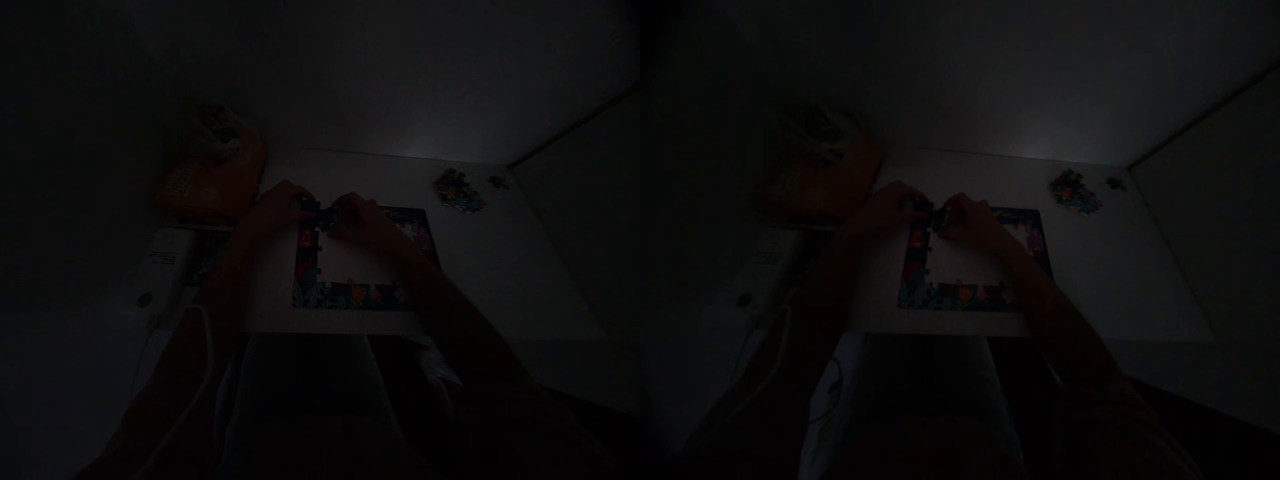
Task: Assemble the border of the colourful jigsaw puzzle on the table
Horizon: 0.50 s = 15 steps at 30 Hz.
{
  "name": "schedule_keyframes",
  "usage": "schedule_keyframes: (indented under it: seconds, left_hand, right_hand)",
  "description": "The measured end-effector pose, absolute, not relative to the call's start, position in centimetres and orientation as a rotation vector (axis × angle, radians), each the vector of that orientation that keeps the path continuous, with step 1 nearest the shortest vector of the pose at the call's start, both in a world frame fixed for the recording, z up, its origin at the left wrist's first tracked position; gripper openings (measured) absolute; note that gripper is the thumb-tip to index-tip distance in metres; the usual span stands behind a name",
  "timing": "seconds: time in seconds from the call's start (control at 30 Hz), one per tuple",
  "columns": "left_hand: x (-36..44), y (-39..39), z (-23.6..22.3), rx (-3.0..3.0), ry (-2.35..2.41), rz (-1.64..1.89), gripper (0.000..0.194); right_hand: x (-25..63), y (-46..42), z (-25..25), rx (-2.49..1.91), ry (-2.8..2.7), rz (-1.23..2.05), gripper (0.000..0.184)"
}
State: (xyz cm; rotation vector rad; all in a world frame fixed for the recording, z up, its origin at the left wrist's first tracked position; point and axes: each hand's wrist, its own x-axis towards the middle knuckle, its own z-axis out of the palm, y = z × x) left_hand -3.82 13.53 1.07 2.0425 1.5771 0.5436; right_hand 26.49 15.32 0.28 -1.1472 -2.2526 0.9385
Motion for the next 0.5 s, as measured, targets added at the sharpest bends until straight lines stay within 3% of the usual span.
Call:
schedule_keyframes:
  seconds: [0.17, 0.5]
  left_hand:
    - [-3.9, 13.5, 1.1, 2.068, 1.553, 0.553, 0.044]
    - [-3.4, 13.5, 1.1, 2.087, 1.562, 0.568, 0.044]
  right_hand:
    - [26.0, 15.7, -0.5, -1.281, -2.252, 0.599, 0.065]
    - [25.5, 15.6, -1.0, -1.363, -2.296, 0.470, 0.062]
